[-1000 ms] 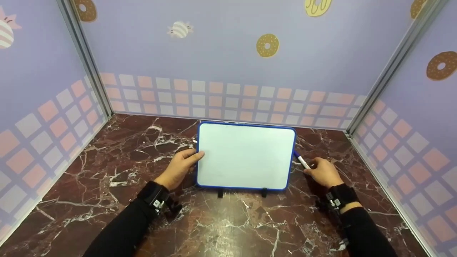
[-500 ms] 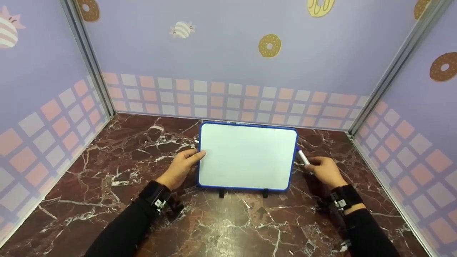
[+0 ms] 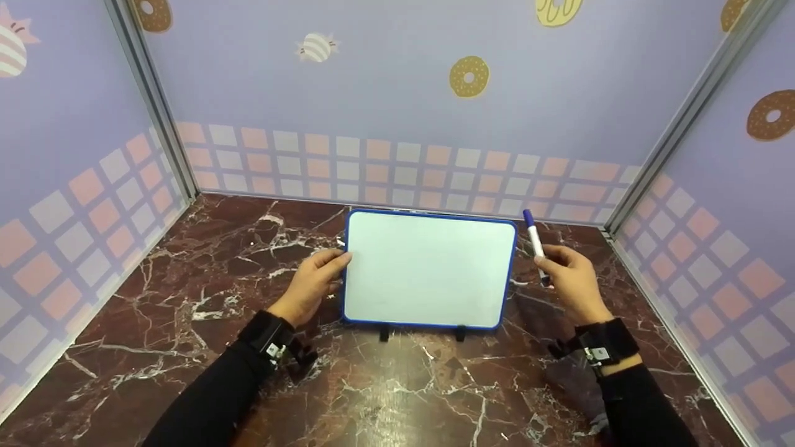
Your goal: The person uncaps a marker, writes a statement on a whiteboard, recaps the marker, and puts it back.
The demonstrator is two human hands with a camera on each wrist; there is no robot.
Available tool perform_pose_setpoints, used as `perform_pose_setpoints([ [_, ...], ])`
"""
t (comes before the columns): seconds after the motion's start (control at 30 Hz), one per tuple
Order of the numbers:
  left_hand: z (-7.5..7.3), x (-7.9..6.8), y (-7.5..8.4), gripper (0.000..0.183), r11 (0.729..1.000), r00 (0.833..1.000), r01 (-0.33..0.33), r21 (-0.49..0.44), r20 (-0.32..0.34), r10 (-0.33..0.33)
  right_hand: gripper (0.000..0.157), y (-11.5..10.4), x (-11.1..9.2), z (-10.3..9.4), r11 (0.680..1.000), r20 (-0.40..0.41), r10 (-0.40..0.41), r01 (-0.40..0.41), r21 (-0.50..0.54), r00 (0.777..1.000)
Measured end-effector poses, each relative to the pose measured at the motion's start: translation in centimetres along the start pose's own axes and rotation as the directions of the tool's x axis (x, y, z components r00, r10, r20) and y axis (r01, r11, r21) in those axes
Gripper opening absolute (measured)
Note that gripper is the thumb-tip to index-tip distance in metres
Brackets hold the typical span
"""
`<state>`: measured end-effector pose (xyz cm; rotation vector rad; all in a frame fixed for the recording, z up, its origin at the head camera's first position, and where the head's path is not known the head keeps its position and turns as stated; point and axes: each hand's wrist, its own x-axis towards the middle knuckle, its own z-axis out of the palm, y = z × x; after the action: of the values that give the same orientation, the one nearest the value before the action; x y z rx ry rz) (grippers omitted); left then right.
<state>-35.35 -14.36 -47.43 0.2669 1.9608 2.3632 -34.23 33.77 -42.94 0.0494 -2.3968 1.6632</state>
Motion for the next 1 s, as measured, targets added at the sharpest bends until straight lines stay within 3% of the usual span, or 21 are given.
perform_pose_setpoints([
  [0.2, 0.0, 0.0, 0.3, 0.024, 1.0, 0.999, -0.02, 0.003, -0.03, 0.021, 0.041, -2.0, -0.7, 0.9, 0.994, -0.043, -0.008, 0.013, 0.107, 0.999],
  [0.57, 0.0, 0.2, 1.8, 0.031, 0.992, 0.988, -0.124, -0.013, -0.093, 0.122, 0.034, -4.5, -2.2, 2.2, 0.977, -0.041, -0.098, 0.104, 0.185, 0.994],
  [0.83, 0.4, 0.0, 3.8, 0.035, 0.974, 0.967, -0.224, 0.025, -0.117, 0.225, 0.033, -5.6, -2.7, 3.4, 0.962, 0.001, -0.131, 0.127, 0.24, 0.991],
  [1.0, 0.4, -0.2, 4.7, 0.035, 0.959, 0.946, -0.277, 0.063, -0.155, 0.283, 0.031, -6.3, -2.9, 4.1, 0.966, 0.019, -0.151, 0.143, 0.218, 0.988],
])
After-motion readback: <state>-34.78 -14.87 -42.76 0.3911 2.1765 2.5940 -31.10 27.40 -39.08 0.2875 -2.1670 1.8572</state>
